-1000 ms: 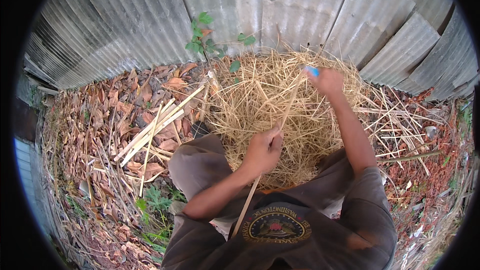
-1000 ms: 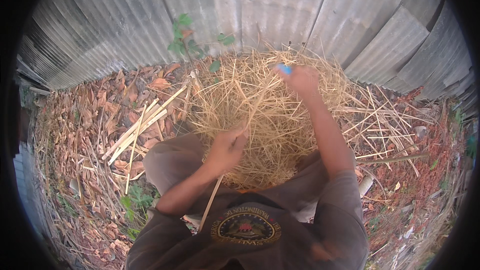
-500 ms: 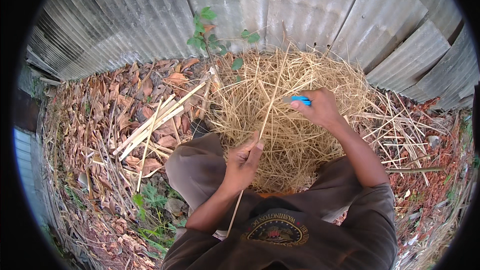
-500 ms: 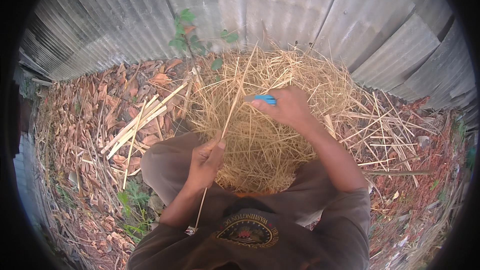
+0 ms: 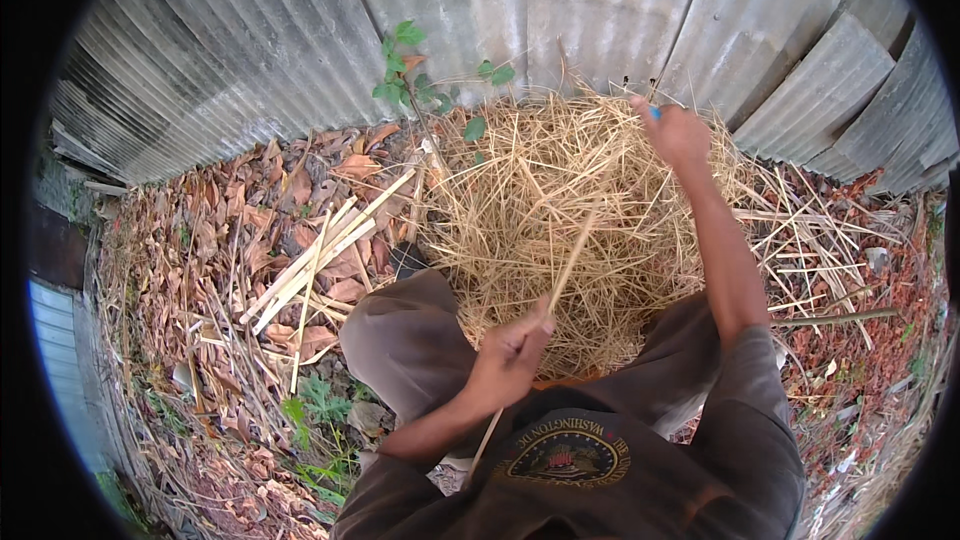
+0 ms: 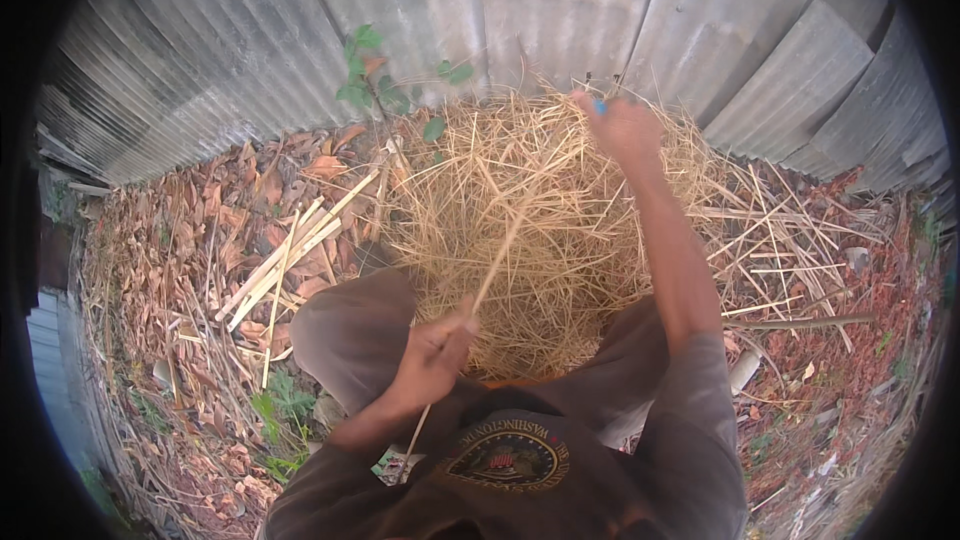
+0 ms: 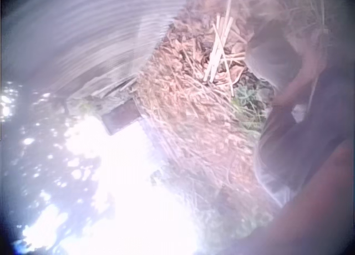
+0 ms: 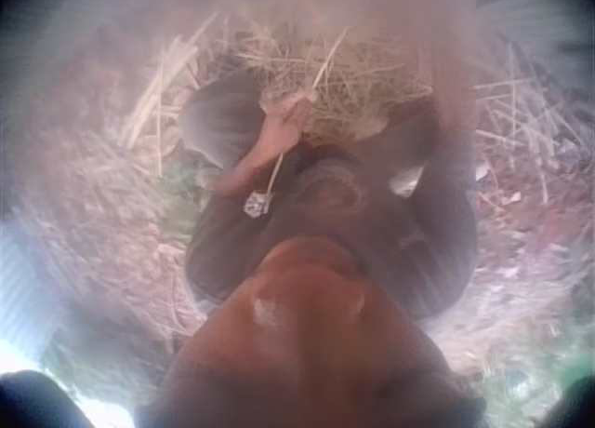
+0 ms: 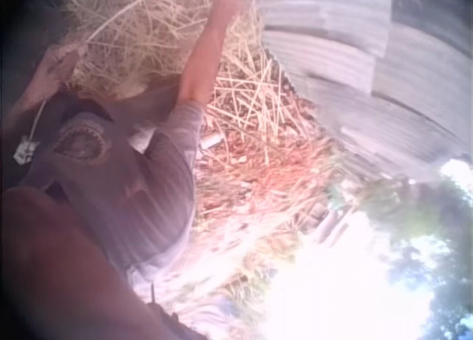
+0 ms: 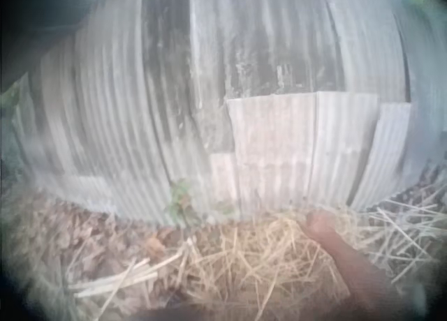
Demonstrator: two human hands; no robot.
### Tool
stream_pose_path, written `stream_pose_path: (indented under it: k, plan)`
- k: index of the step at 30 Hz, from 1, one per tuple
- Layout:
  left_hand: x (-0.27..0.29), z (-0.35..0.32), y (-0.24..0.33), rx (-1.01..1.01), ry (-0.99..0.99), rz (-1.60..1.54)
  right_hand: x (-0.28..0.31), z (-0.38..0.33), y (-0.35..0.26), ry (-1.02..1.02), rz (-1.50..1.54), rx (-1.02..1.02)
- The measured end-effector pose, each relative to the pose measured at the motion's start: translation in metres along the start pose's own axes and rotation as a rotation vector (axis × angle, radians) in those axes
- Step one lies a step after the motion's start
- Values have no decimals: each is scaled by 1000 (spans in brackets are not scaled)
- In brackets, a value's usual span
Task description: The person sits on the ground and uses a blue utility knife to shave thin strips from a long wooden stick. They hold the stick with their left hand and carefully scrape along its length with the knife in their right hand, creating a pile of wood shavings.
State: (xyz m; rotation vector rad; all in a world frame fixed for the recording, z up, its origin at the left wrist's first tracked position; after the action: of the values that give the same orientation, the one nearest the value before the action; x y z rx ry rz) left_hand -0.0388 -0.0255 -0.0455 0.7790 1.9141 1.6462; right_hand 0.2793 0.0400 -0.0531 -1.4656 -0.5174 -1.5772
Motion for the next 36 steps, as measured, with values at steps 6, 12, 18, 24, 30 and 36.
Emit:
stream_pose_path:
  k: [6,12,18,24,30,36]
  plan:
    - [18,7,-21,-32,87,-306,35,20,64,123,204,-258]
    - [11,-1,10,-101,144,-250,53,-63,-61,-24,317,304]
    - [-2,-17,30,-251,186,42,71,-95,-97,76,242,529]
    - [-14,-16,40,-379,150,279,75,-85,-80,260,202,570]
    - [-17,-15,40,-310,131,226,57,-64,-59,182,70,421]
    - [-5,-69,11,-178,157,112,102,-19,68,309,345,-210]
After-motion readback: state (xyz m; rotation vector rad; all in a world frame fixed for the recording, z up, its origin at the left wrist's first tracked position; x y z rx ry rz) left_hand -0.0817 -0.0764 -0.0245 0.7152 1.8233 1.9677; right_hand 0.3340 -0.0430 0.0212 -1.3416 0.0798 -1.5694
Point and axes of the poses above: each hand's wrist, its own z-axis towards the middle knuckle, its own x-axis out of the back of the hand, y = z × x, the point moved 7 cm from there along z, towards the middle knuckle, and after that the axes turned 7 degrees about -x, right-handed, at the moved point
